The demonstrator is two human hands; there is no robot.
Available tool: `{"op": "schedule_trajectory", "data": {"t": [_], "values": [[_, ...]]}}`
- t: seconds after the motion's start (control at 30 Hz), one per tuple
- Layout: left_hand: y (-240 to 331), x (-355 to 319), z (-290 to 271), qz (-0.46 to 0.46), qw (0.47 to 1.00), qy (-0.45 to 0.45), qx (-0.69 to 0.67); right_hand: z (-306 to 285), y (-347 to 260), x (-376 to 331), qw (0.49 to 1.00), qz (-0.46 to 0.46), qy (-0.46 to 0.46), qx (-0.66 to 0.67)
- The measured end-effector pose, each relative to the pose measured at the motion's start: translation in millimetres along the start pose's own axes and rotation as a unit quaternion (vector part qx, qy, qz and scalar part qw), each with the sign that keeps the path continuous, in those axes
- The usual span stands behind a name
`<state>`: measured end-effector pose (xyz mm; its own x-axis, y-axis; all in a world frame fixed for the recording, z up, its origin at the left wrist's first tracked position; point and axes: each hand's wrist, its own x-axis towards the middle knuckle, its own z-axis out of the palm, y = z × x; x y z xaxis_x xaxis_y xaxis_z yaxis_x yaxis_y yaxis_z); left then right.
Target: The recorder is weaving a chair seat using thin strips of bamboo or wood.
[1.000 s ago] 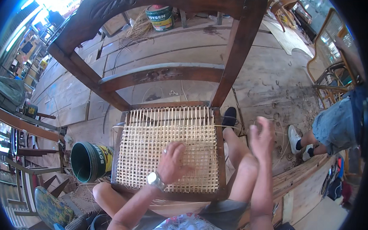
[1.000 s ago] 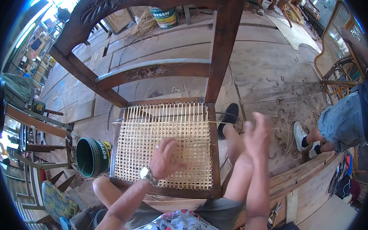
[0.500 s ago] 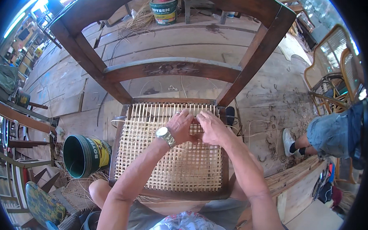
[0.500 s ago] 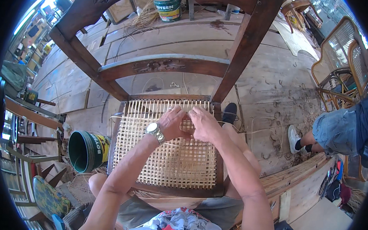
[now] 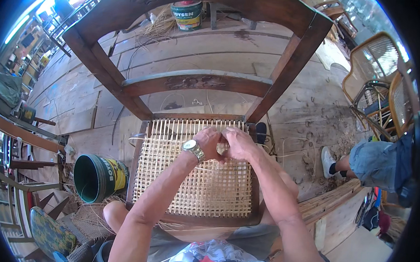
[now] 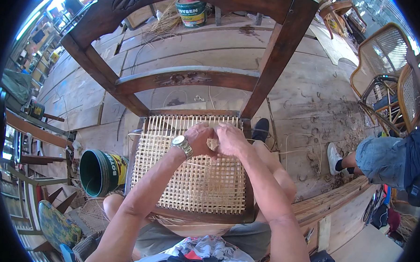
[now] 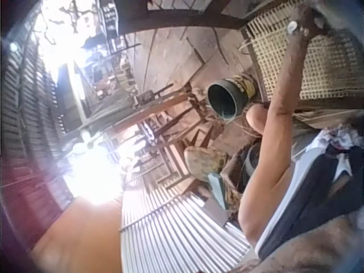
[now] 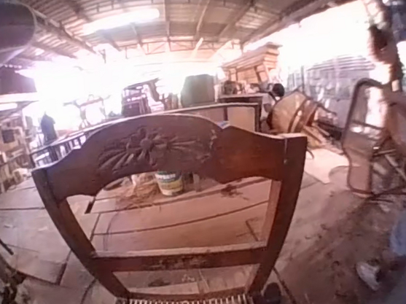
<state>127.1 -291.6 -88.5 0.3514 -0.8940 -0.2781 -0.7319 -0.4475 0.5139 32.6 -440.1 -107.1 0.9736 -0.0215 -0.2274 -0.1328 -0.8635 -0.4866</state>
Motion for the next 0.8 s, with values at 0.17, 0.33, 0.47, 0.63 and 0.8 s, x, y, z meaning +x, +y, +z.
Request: {"op": "schedule_trajectory", "data": {"t": [0.17, 0.33, 0.47, 0.63, 0.8], "values": [[26.8, -23.2, 12.4, -0.097, 0.994, -0.039, 0.024, 4.6, 14.8, -16.5, 0.999, -0.022, -0.003, -0.025], [14.5, -146.6, 105.7, -0.026, 0.979, 0.139, 0.148, 14.5, 0.6, -101.1, 0.968, -0.101, 0.226, -0.042], [24.6, -172.3, 98.2, -0.060, 0.983, 0.159, 0.064, 5.3, -26.3, -103.3, 0.983, -0.058, 0.174, -0.030], [-17.9, -123.3, 81.1, -0.041, 0.962, 0.272, -0.007, 29.9, -38.5, -20.8, 0.954, -0.070, 0.216, 0.195], [-42.2, -98.4, 51.2, -0.073, 0.965, 0.252, -0.016, 31.3, -56.7, 17.7, 0.996, -0.025, 0.079, 0.020]]}}
